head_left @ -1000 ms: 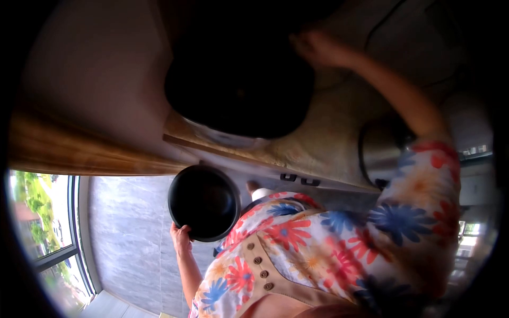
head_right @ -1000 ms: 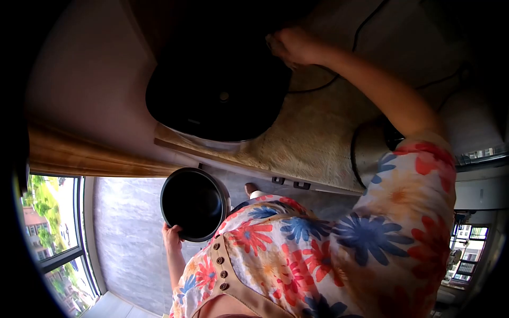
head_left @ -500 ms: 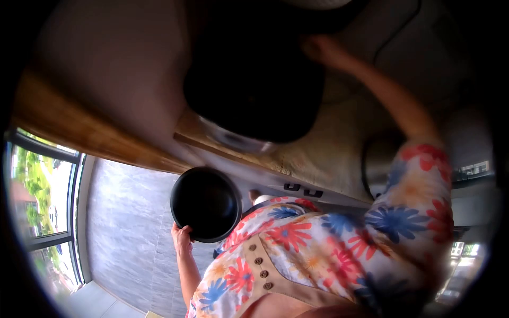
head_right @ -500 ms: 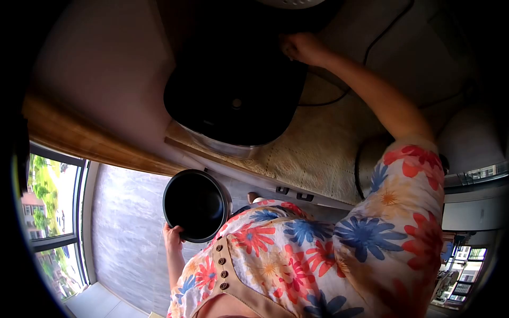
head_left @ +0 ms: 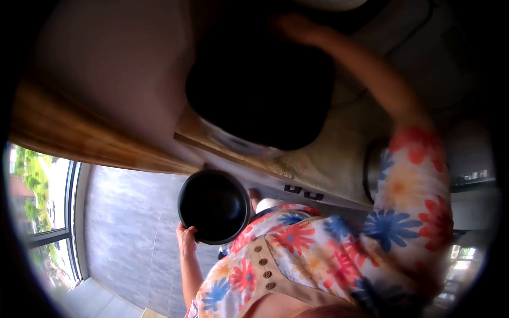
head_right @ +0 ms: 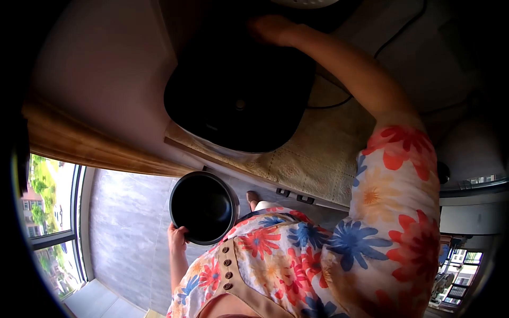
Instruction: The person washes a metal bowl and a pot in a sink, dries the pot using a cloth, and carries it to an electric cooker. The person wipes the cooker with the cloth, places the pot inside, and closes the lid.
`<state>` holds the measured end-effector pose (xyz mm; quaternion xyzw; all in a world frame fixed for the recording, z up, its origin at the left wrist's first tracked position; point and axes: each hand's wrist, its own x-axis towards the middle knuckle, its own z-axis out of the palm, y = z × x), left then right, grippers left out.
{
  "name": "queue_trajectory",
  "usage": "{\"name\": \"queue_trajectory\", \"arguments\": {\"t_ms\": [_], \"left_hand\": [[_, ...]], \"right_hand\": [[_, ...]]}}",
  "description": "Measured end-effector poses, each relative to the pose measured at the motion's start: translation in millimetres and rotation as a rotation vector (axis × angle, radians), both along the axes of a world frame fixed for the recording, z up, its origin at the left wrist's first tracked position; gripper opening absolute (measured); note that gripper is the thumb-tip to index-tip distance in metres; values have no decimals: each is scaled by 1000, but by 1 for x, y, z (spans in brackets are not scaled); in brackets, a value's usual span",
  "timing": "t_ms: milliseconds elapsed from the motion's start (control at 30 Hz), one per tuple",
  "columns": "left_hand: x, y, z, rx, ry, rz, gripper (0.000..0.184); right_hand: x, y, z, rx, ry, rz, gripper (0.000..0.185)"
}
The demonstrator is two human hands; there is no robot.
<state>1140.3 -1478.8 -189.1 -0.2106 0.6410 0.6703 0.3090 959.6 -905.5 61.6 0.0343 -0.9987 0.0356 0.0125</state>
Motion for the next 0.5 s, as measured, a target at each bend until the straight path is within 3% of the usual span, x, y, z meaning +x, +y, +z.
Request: {"name": "queue_trajectory", "arguments": {"t_ms": [167, 267, 333, 500], "left_hand": [[5, -19, -3, -6, 12, 2, 28], [4, -18, -7, 0, 29, 2, 28], [6, -19, -7, -29, 20, -1, 28], [4, -21, -7, -51, 3, -37, 28]], "right_hand": [[66, -25, 31, 106, -135, -158, 31], [55, -29, 20, 170, 42, -107, 31], [24, -52, 5, 394, 272, 89, 32], [6, -88, 22, 301, -57, -85, 34]]}}
